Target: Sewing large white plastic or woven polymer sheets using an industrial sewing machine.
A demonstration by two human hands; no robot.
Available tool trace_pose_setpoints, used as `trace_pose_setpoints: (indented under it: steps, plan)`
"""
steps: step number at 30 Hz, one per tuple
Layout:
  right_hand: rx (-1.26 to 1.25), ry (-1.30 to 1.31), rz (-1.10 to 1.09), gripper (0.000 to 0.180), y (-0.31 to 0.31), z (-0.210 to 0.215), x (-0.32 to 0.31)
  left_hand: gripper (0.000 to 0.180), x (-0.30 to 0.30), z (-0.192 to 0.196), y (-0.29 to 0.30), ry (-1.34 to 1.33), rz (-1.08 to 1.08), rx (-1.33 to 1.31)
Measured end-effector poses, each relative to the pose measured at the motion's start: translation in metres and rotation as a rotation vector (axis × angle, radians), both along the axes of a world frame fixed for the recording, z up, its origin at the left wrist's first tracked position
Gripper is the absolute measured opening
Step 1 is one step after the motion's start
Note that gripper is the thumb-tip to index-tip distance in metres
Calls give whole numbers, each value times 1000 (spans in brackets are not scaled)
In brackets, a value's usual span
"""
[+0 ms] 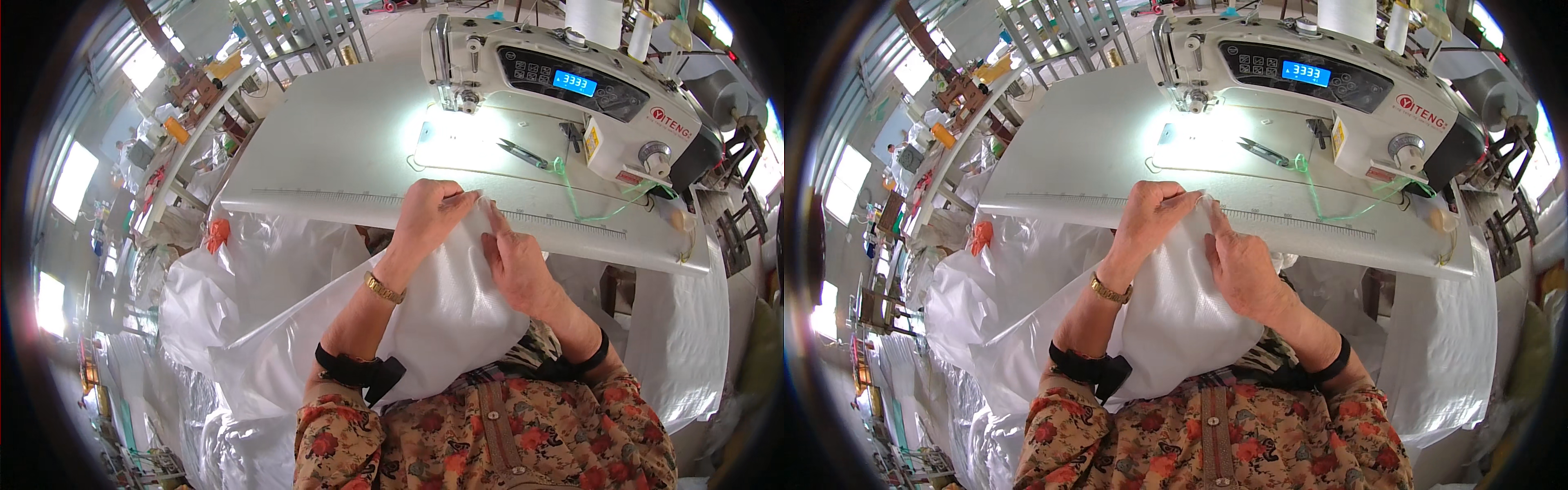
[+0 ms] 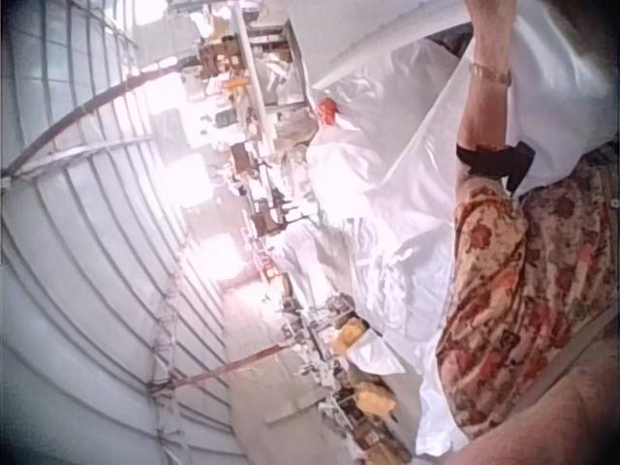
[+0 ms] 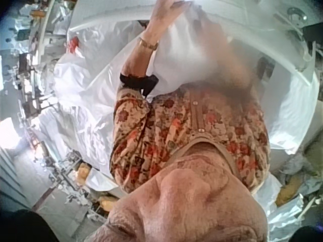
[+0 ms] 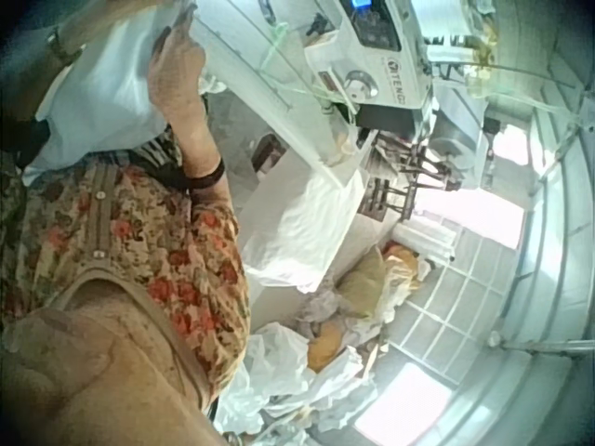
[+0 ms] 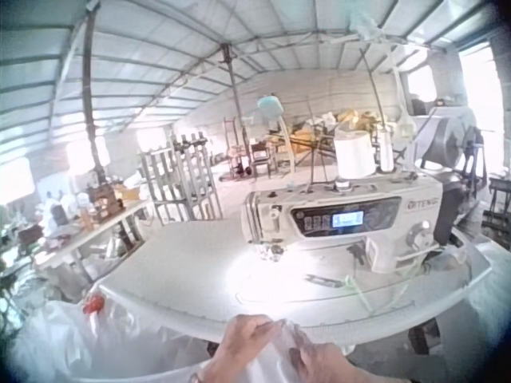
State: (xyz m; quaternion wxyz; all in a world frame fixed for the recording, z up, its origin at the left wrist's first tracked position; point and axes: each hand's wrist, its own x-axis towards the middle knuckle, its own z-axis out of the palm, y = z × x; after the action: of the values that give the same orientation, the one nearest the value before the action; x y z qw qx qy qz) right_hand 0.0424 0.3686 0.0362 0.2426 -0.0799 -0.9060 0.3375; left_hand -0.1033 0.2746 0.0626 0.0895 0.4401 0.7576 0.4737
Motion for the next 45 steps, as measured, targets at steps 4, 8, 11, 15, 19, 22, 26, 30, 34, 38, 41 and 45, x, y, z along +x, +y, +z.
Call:
trace_pose_setpoints:
  steps: [4,8,11,15,19,22,26,30,34,38,41,45]
  plan:
    - [248,-131,-37,56,-2,-8,-1,42,-3,-4,4,-36,15,-15]
    - [443,-195,-53,69,-3,-8,-1,40,1,6,5,-75,-11,-92]
    - [442,-147,-70,67,-8,-2,-1,46,-6,-6,7,41,-42,19]
    - [441,-29,-105,66,-6,-29,6,41,-17,3,10,180,-69,60]
    - [416,-45,-67,50,2,-48,24,33,-22,15,13,362,-66,69]
    - [194,64,-40,38,10,-38,14,30,-23,21,7,306,-93,87]
    - [-441,192,110,30,28,3,-12,27,-11,33,12,195,-126,83]
    - [-813,157,331,31,41,6,-40,26,-12,52,22,247,-190,172]
    - [-656,323,221,34,31,60,-49,29,-23,108,29,280,-226,330]
    - [-413,382,48,32,38,74,-57,36,-52,110,46,307,-230,261]
    - [-73,416,-113,42,37,41,-67,41,-72,70,52,262,-140,77]
    - [149,113,-187,50,46,10,-73,35,-75,33,56,-268,-136,21]
